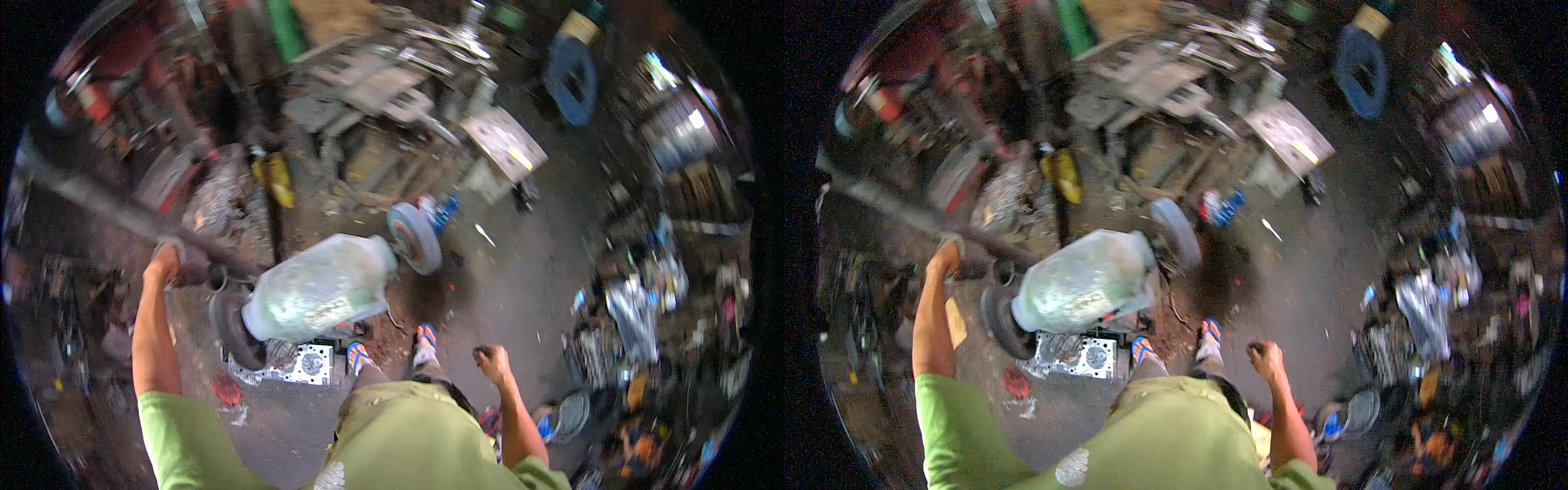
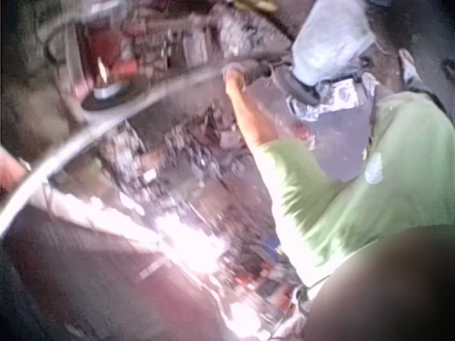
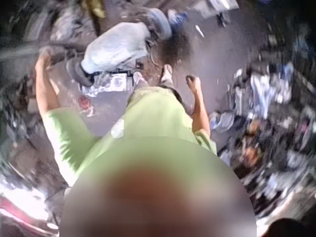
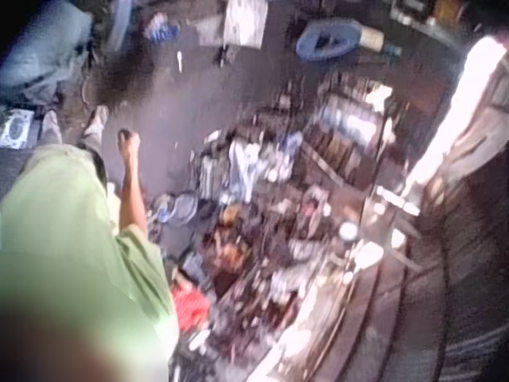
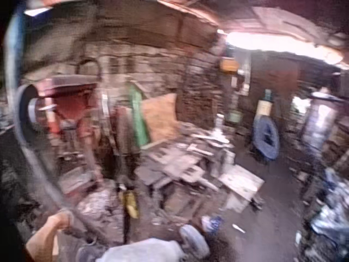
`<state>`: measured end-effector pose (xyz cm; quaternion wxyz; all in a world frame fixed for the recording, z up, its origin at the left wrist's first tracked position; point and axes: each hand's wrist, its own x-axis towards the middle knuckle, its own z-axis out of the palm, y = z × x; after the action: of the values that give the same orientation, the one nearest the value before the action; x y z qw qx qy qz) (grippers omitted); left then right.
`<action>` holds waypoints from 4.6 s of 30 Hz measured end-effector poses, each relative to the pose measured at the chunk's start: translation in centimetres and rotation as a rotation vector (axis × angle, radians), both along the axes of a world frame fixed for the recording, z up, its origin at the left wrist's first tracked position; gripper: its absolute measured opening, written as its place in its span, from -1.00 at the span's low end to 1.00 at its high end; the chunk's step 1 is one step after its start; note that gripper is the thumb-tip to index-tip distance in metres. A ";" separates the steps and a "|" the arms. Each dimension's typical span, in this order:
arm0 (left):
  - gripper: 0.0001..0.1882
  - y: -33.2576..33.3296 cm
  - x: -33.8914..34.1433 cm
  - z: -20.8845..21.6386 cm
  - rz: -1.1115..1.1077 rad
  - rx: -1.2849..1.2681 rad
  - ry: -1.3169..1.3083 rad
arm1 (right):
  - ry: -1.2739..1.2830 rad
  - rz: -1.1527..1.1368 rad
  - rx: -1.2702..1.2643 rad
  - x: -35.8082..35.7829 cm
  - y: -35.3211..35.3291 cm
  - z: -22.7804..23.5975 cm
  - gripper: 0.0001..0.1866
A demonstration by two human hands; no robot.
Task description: The person repeatedly grinds small metal pieces against a bench grinder wheel, creating sparks. They pause to inspect the pieces and reposition them, then continue grinding. The person also briefly walks to a lathe and picks up a small metal rod before returning to the grinder.
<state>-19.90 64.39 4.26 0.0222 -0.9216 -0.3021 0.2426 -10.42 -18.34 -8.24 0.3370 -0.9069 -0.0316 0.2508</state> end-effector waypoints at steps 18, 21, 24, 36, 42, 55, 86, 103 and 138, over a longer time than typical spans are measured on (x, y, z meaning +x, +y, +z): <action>-0.61 -14.2 -25.7 4.5 0.555 0.164 -1.286 | 0.013 0.246 0.306 5.2 10.0 5.4 -0.72; -0.79 -24.7 -31.1 -5.5 1.179 -0.260 -1.453 | -0.072 0.501 0.354 5.9 12.2 6.5 -0.77; -0.90 -39.2 -27.5 -13.5 1.585 -0.512 -1.144 | 0.018 0.595 0.435 5.6 14.3 8.0 -0.73; -0.85 -55.4 5.9 0.5 0.642 -1.188 -1.059 | 0.100 0.307 0.634 6.3 14.7 12.9 -0.81; -0.86 -54.7 8.4 1.1 0.419 -1.085 -1.096 | 0.121 0.201 0.750 7.2 15.0 13.4 -0.82; -0.77 -55.0 8.1 -0.6 0.188 -0.725 -1.214 | 0.252 -0.226 1.081 6.5 18.7 11.5 -0.86; -0.75 -53.5 9.7 -2.0 0.155 -0.720 -1.172 | 0.174 -0.277 1.067 7.7 20.7 10.0 -0.88; -0.73 -53.5 9.9 -2.5 0.181 -0.813 -1.178 | 0.147 -0.228 1.024 8.1 20.2 10.9 -0.86; -0.73 -53.3 9.7 -2.1 0.158 -0.846 -1.226 | 0.135 -0.159 1.059 8.4 20.3 9.7 -0.88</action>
<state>-10.21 11.04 2.13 -0.5239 -0.7971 -0.2063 -0.2183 -1.98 1.97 1.49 0.7672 -0.5946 -0.0633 0.2319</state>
